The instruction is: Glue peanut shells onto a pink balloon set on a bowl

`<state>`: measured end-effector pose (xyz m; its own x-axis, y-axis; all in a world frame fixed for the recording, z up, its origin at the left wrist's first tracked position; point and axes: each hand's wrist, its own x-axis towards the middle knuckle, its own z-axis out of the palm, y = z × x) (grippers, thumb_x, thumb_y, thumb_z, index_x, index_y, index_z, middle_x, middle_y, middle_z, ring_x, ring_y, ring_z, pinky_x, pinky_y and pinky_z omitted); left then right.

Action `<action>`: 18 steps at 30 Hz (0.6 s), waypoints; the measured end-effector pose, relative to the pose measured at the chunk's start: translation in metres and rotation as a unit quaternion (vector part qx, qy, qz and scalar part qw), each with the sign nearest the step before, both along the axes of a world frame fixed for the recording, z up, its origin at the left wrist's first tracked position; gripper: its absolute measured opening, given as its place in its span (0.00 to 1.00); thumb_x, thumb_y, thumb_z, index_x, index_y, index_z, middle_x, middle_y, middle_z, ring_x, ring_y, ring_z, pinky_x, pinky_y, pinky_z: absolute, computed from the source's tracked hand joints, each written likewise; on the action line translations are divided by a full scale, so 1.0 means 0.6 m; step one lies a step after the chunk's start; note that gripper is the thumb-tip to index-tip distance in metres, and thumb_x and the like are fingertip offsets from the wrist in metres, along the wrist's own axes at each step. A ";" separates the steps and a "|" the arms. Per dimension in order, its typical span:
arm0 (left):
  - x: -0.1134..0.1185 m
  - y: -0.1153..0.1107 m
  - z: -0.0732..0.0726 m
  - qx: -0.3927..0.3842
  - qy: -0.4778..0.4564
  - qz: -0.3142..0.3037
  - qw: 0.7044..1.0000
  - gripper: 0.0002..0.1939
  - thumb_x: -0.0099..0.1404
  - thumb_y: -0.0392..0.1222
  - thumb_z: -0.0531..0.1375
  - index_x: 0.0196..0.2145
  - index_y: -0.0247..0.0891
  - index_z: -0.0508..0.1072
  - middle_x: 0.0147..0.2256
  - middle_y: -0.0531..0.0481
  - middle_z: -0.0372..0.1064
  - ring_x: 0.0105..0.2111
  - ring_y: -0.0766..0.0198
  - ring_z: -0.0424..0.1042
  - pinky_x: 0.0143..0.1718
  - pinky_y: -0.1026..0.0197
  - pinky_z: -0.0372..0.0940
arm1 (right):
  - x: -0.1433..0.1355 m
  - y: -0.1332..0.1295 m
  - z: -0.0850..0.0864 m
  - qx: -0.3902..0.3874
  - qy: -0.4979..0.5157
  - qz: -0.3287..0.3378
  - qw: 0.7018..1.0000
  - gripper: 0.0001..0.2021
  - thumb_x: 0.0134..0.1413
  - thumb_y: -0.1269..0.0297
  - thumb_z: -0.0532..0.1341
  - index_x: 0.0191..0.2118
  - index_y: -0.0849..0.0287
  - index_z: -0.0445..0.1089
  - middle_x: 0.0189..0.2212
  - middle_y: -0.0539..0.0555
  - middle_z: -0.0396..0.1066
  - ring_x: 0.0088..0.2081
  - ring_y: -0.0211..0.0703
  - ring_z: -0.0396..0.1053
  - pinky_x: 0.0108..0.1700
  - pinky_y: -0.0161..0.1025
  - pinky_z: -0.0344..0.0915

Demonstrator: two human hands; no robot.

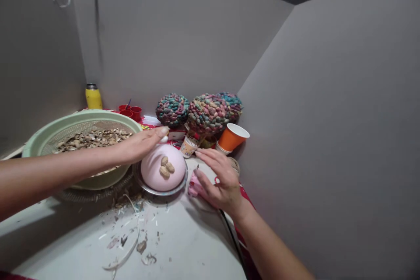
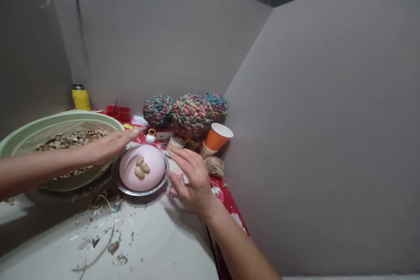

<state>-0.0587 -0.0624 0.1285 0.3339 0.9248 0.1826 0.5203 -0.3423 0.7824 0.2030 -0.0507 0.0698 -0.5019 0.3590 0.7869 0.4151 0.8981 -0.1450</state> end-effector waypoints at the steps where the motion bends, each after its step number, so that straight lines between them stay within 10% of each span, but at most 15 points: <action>1: -0.002 -0.006 0.008 0.003 0.005 0.023 1.000 0.37 0.70 0.62 0.39 0.61 0.34 0.65 0.63 0.44 0.60 0.64 0.51 0.56 0.65 0.53 0.50 | 0.017 -0.002 -0.002 -0.014 -0.001 -0.029 0.999 0.15 0.61 0.67 0.60 0.53 0.54 0.68 0.46 0.58 0.73 0.49 0.52 0.69 0.51 0.52 0.65; 11: -0.030 -0.054 0.028 -0.011 -0.064 0.058 0.996 0.41 0.66 0.69 0.45 0.64 0.35 0.59 0.64 0.36 0.57 0.63 0.44 0.56 0.62 0.44 0.54 | 0.086 -0.036 -0.088 -0.258 -0.281 -0.205 0.901 0.15 0.57 0.64 0.61 0.49 0.64 0.71 0.46 0.65 0.72 0.47 0.59 0.70 0.48 0.51 0.67; 18: -0.090 -0.063 0.038 -0.026 -0.121 0.105 0.987 0.33 0.69 0.61 0.47 0.62 0.36 0.62 0.57 0.36 0.66 0.53 0.50 0.69 0.54 0.49 0.63 | 0.094 -0.018 -0.125 -0.267 -0.243 -0.178 0.916 0.21 0.63 0.59 0.49 0.55 0.64 0.63 0.50 0.66 0.71 0.49 0.59 0.70 0.48 0.52 0.67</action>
<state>-0.1125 -0.1004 0.1512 0.0856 0.9791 0.1845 0.3719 -0.2032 0.9058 0.2593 -0.0616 -0.0051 -0.5224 0.8361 0.1675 0.7995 0.5486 -0.2446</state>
